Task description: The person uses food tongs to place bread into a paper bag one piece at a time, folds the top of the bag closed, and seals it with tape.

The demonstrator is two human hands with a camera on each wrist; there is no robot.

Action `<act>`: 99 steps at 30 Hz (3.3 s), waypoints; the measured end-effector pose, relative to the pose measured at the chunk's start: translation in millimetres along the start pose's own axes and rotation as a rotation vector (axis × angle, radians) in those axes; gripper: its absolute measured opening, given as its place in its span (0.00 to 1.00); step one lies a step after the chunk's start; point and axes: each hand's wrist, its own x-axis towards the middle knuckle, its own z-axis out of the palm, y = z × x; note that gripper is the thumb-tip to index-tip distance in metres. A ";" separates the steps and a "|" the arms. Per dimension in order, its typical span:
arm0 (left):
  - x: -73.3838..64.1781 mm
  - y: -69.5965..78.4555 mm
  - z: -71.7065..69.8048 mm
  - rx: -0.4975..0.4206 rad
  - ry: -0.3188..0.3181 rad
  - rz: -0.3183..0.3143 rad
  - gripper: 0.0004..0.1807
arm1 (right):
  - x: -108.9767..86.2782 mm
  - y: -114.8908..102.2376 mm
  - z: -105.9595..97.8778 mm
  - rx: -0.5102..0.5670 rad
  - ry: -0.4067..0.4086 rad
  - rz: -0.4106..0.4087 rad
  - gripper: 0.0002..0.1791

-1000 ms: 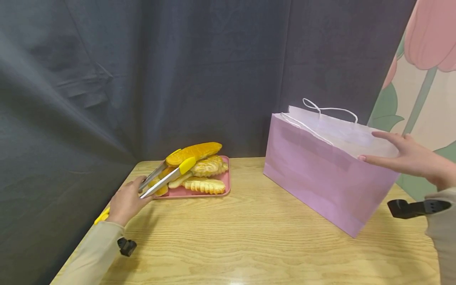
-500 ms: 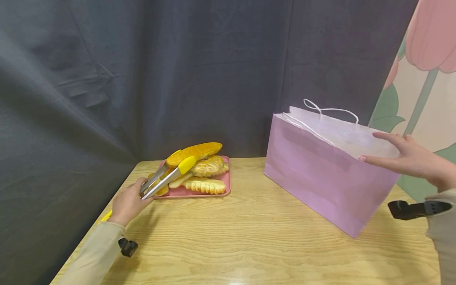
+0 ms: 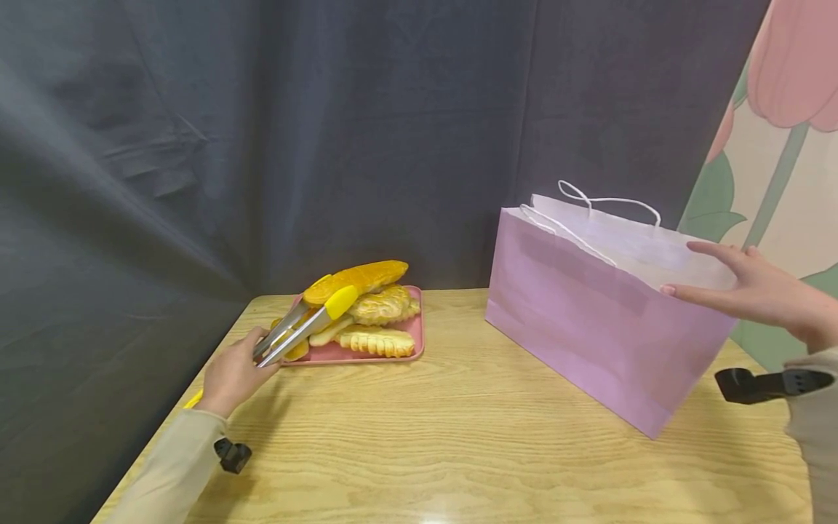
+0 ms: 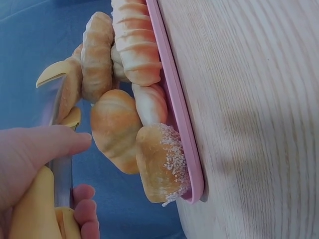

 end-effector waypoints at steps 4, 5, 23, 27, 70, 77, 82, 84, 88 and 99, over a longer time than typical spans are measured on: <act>-0.4 -1.3 -0.3 -0.012 0.002 -0.001 0.30 | 0.5 -1.3 0.5 0.000 0.012 0.003 0.49; -0.7 -1.4 -0.6 -0.014 0.003 0.000 0.30 | 1.0 -0.4 0.9 0.004 0.016 0.003 0.48; -2.3 -3.9 -1.7 -0.048 0.001 -0.004 0.27 | 4.4 8.6 3.5 0.015 0.017 0.003 0.49; -3.5 -5.3 -2.6 -0.052 0.005 -0.005 0.26 | 3.9 7.6 3.2 0.013 0.014 0.000 0.49; -3.9 0.9 -14.2 -0.228 -0.026 -0.040 0.28 | -0.2 0.6 1.4 0.016 0.014 -0.019 0.48; -1.7 4.8 -17.5 -0.239 -0.033 -0.059 0.28 | -0.5 0.2 0.8 0.016 0.012 -0.016 0.48; 0.3 7.3 -19.9 -0.237 -0.025 -0.049 0.27 | -1.1 -0.2 0.2 0.006 0.009 -0.010 0.49; 1.0 8.3 -20.8 -0.237 -0.026 -0.047 0.27 | -1.2 -0.3 0.0 0.008 0.008 -0.012 0.49; 2.2 10.0 -22.5 -0.242 -0.031 -0.052 0.27 | -1.5 -0.5 -0.3 0.009 -0.004 -0.014 0.48; 5.4 14.6 -25.3 -0.274 -0.042 -0.068 0.27 | -2.9 -2.5 -0.8 0.006 -0.013 0.002 0.49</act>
